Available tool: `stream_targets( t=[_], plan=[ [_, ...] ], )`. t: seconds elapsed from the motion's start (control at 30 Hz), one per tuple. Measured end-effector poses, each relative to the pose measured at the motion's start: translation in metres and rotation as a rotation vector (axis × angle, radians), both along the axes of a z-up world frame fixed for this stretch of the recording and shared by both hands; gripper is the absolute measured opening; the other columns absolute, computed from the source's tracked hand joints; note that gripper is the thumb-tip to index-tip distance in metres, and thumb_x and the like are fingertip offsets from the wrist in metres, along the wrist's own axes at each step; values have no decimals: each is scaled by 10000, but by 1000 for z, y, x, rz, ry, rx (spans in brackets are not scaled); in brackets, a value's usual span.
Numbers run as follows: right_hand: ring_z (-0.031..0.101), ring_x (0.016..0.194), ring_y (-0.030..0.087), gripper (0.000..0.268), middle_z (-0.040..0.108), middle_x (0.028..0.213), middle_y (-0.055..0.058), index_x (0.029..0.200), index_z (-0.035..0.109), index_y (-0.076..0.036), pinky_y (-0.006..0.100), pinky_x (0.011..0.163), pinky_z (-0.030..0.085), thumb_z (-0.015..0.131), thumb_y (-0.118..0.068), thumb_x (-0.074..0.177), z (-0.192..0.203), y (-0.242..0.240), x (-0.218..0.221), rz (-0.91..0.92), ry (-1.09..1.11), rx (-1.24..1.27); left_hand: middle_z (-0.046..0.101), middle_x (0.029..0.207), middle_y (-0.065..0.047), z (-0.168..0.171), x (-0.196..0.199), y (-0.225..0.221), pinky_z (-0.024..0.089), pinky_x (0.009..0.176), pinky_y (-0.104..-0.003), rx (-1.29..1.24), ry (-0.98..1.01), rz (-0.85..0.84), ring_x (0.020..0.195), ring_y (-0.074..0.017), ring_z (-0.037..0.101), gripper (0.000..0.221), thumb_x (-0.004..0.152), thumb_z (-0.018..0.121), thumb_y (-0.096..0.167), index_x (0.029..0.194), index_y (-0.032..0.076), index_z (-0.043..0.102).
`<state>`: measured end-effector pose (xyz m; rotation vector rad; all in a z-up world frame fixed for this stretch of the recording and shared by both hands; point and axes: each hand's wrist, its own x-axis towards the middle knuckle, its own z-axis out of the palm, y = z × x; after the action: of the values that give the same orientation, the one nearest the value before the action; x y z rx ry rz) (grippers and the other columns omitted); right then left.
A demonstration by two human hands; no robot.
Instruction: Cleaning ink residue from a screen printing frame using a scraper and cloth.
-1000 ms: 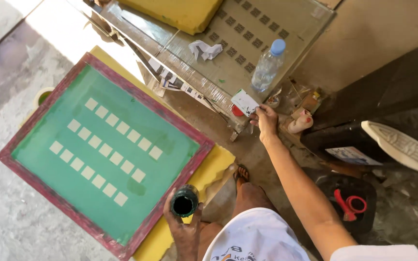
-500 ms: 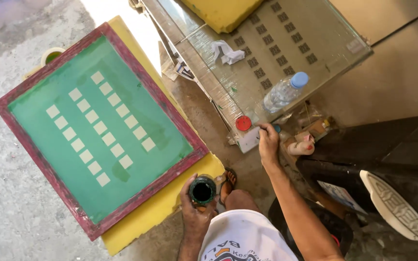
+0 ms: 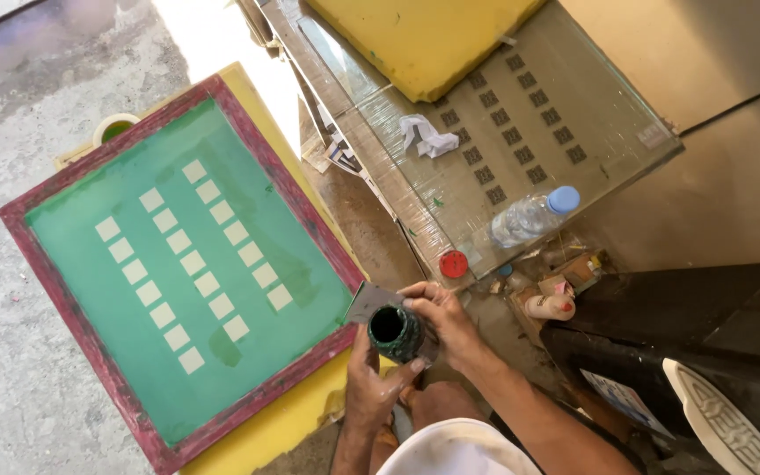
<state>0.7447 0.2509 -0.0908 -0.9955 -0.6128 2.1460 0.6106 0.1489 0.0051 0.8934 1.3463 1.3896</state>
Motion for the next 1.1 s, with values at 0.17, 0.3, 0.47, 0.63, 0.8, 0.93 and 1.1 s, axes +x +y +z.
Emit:
stream_targets(
  t=[0.17, 0.3, 0.47, 0.63, 0.8, 0.93, 1.1],
  plan=[
    [747, 870, 124, 203, 791, 958, 66, 1062, 766, -52, 266, 814, 606, 622, -104, 929, -7, 94, 0, 346, -293, 302, 635, 1234, -136, -2, -12, -24, 507, 1044, -361, -85, 117, 81, 1182, -259, 632, 699, 690, 921, 52, 1311, 1, 606],
    [623, 1084, 390, 295, 624, 1192, 226, 1263, 661, -48, 463, 900, 525, 642, -111, 975, -87, 228, -3, 41, -1373, 1100, 646, 1188, -128, 12, -17, -50, 520, 995, -370, -140, 386, 178, 1146, -258, 651, 765, 623, 935, 70, 1311, 2, 610],
    [593, 1119, 406, 330, 620, 1221, 202, 1209, 712, -82, 503, 940, 478, 743, -114, 882, -88, 282, -6, 45, -1530, 1304, 653, 1167, -136, -16, -12, -111, 524, 982, -383, -209, 485, 309, 1116, -281, 671, 855, 551, 941, 92, 1331, -5, 602],
    [628, 1007, 366, 154, 664, 1044, 165, 1046, 774, -59, 474, 914, 512, 714, -74, 905, -86, 235, -1, 193, -1414, 1450, 650, 1230, -168, -63, -4, -164, 504, 1026, -402, -220, 592, 484, 1170, -294, 653, 914, 523, 953, 117, 1343, -36, 579],
    [625, 985, 364, 146, 649, 1023, 170, 1026, 752, 0, 476, 851, 526, 630, -45, 958, -102, 190, 9, 246, -1443, 1540, 595, 1299, -191, -53, -1, -157, 537, 1011, -395, -240, 413, 547, 1208, -296, 636, 890, 578, 927, 93, 1368, -60, 547],
    [631, 986, 376, 196, 656, 1022, 189, 1029, 748, 27, 474, 847, 541, 583, -14, 932, -94, 152, 37, 285, -1401, 1597, 607, 1256, -177, -25, -2, -146, 526, 1005, -395, -260, 403, 457, 1183, -297, 642, 821, 603, 930, 62, 1336, -45, 576],
    [668, 953, 375, 164, 674, 1028, 233, 994, 745, 18, 450, 855, 560, 591, -10, 947, -76, 167, 61, 573, -1379, 1245, 625, 1240, -170, 12, -11, -107, 520, 1005, -403, -144, 532, 356, 1167, -315, 643, 797, 622, 919, 89, 1340, -13, 590]
  ],
)
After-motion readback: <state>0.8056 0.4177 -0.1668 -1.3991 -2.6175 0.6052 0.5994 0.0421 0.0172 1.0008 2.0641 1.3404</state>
